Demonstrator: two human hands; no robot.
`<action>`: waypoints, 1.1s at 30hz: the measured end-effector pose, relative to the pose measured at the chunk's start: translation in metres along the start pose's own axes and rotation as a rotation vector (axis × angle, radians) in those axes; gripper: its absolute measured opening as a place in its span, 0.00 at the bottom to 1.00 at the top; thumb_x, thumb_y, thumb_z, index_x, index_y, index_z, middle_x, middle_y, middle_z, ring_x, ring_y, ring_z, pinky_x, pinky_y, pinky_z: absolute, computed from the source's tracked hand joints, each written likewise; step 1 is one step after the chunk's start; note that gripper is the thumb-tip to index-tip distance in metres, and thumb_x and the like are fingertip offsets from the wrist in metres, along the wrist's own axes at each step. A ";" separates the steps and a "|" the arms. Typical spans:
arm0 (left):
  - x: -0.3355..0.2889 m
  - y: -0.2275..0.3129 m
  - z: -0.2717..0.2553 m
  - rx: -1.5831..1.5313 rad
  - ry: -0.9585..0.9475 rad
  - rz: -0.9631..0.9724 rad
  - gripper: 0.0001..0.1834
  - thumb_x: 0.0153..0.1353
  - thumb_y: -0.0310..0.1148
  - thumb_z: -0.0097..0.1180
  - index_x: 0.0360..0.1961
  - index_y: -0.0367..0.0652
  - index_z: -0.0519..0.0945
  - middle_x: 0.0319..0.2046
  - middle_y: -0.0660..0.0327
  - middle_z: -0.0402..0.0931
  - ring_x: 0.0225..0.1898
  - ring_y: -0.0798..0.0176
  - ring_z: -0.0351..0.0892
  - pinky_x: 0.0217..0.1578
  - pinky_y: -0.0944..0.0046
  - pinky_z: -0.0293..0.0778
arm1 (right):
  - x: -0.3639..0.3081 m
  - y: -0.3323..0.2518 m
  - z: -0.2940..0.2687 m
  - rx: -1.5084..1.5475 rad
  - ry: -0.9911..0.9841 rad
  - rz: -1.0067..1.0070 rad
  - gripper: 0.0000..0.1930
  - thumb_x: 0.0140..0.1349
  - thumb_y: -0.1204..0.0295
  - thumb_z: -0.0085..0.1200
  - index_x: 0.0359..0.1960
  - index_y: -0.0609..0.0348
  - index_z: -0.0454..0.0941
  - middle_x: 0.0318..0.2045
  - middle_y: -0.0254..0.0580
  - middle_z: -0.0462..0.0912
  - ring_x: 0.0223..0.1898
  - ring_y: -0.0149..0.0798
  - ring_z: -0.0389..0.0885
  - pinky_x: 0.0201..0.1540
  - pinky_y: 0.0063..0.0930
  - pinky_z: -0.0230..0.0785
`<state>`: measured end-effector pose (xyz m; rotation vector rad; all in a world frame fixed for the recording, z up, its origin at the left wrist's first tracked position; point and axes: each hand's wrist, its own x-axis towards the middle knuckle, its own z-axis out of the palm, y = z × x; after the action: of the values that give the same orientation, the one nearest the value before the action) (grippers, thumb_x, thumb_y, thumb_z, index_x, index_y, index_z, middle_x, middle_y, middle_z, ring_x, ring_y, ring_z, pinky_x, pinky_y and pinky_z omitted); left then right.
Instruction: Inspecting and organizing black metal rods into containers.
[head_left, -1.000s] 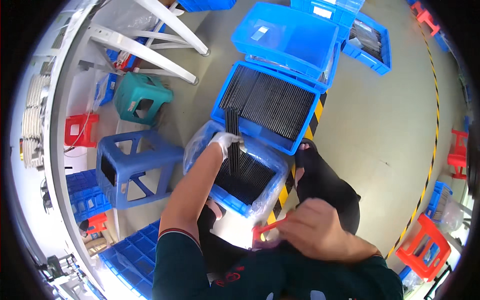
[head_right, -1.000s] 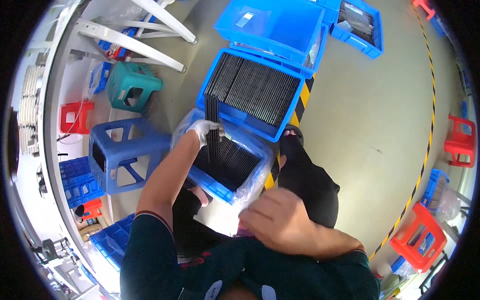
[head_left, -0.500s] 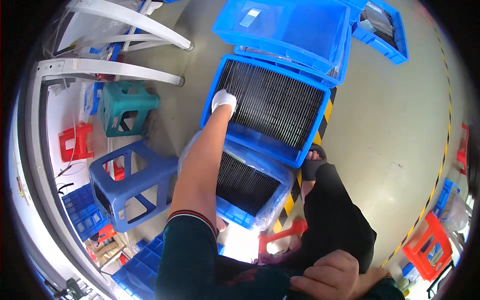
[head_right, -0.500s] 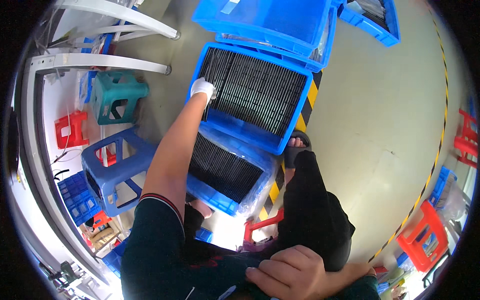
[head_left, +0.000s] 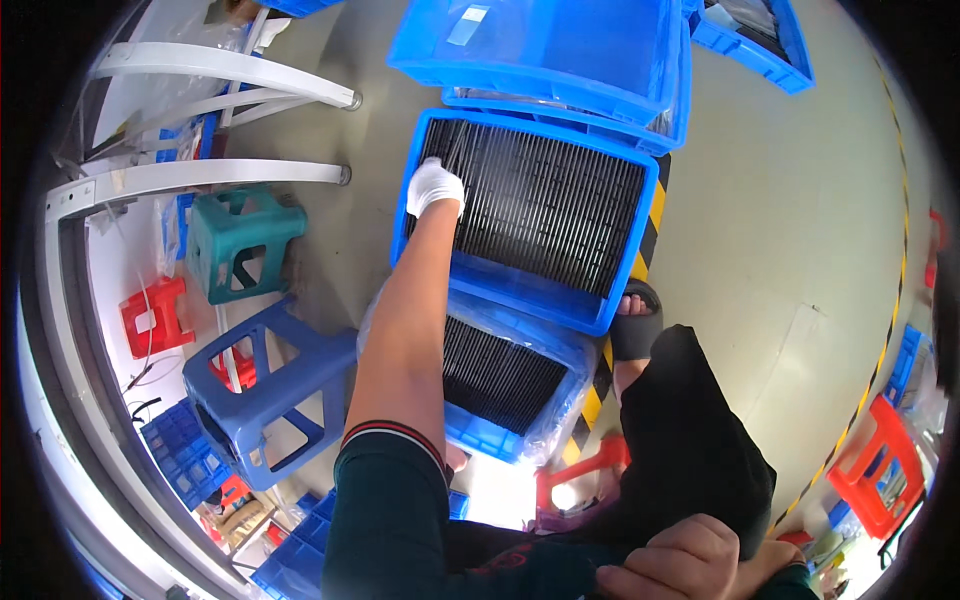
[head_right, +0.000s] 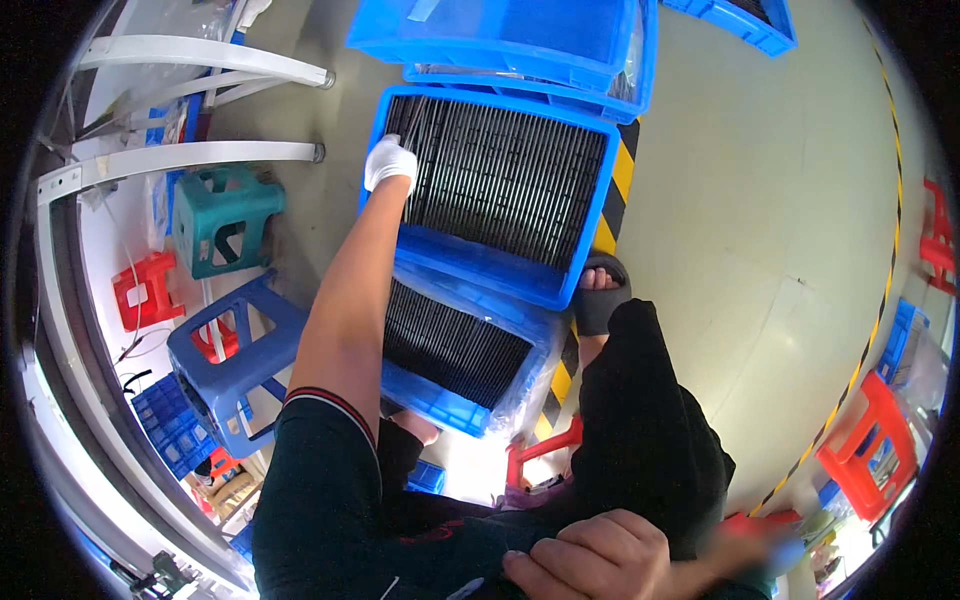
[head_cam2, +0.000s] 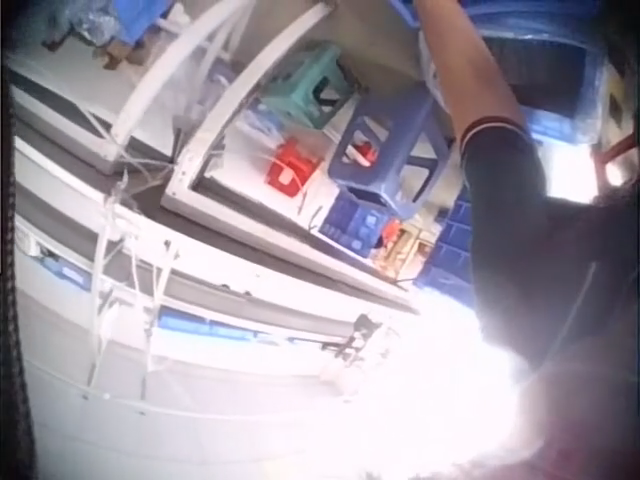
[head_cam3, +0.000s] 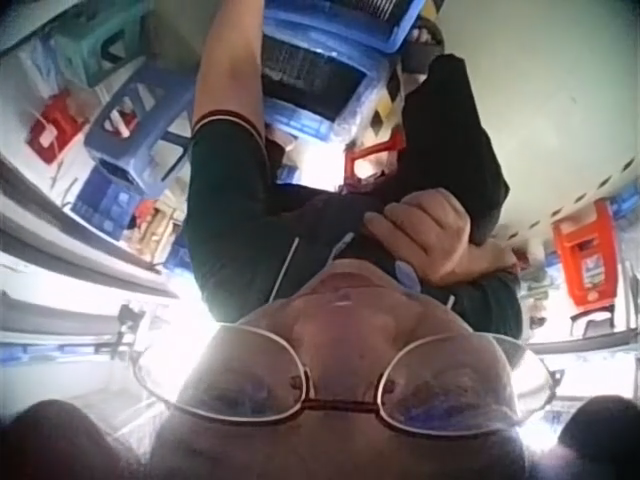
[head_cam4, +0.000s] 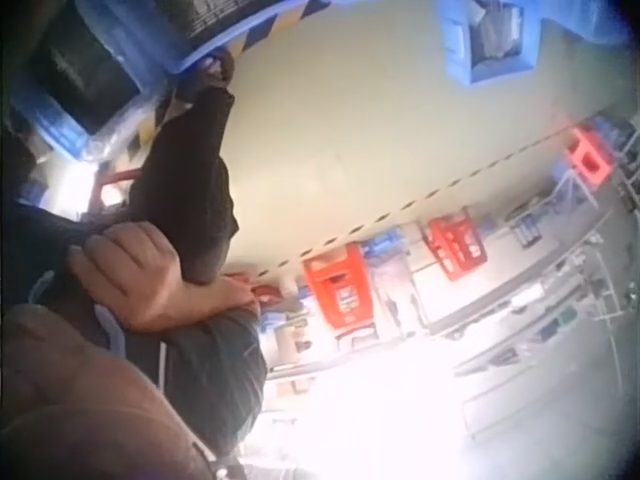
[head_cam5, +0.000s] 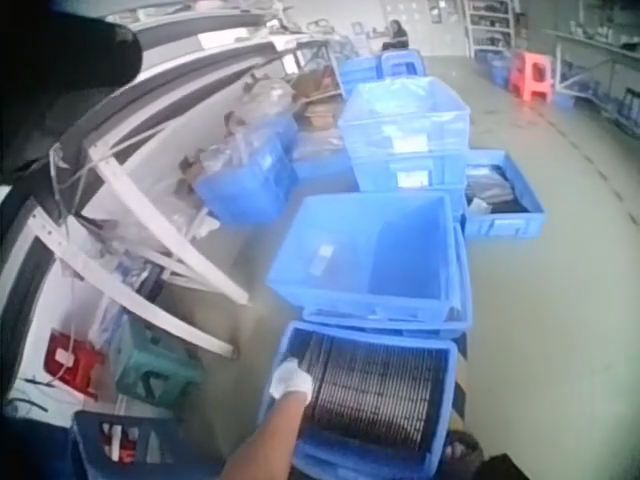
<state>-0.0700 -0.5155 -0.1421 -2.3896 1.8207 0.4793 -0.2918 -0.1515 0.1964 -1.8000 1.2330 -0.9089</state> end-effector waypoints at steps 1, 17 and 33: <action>-0.003 0.003 -0.004 -0.237 0.007 -0.150 0.20 0.70 0.43 0.41 0.43 0.42 0.82 0.45 0.49 0.82 0.48 0.47 0.82 0.49 0.52 0.75 | 0.000 0.000 0.000 0.003 0.001 0.003 0.19 0.40 0.70 0.60 0.38 0.61 0.83 0.31 0.43 0.78 0.30 0.42 0.77 0.27 0.31 0.71; -0.061 0.005 0.014 0.279 0.224 0.326 0.27 0.58 0.47 0.59 0.59 0.56 0.72 0.48 0.57 0.72 0.48 0.51 0.75 0.43 0.49 0.76 | 0.001 0.000 0.003 0.003 0.038 0.016 0.19 0.39 0.70 0.60 0.37 0.60 0.84 0.31 0.43 0.78 0.29 0.42 0.76 0.25 0.31 0.70; -0.023 -0.047 0.039 0.286 0.369 0.542 0.26 0.64 0.42 0.50 0.63 0.49 0.71 0.65 0.60 0.66 0.67 0.49 0.61 0.60 0.46 0.62 | 0.004 -0.005 0.003 -0.011 -0.022 0.041 0.18 0.42 0.69 0.59 0.38 0.58 0.84 0.34 0.43 0.78 0.32 0.42 0.76 0.28 0.31 0.71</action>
<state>-0.0379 -0.4709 -0.1775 -1.8698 2.5001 -0.2027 -0.2854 -0.1537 0.1999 -1.7825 1.2588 -0.8586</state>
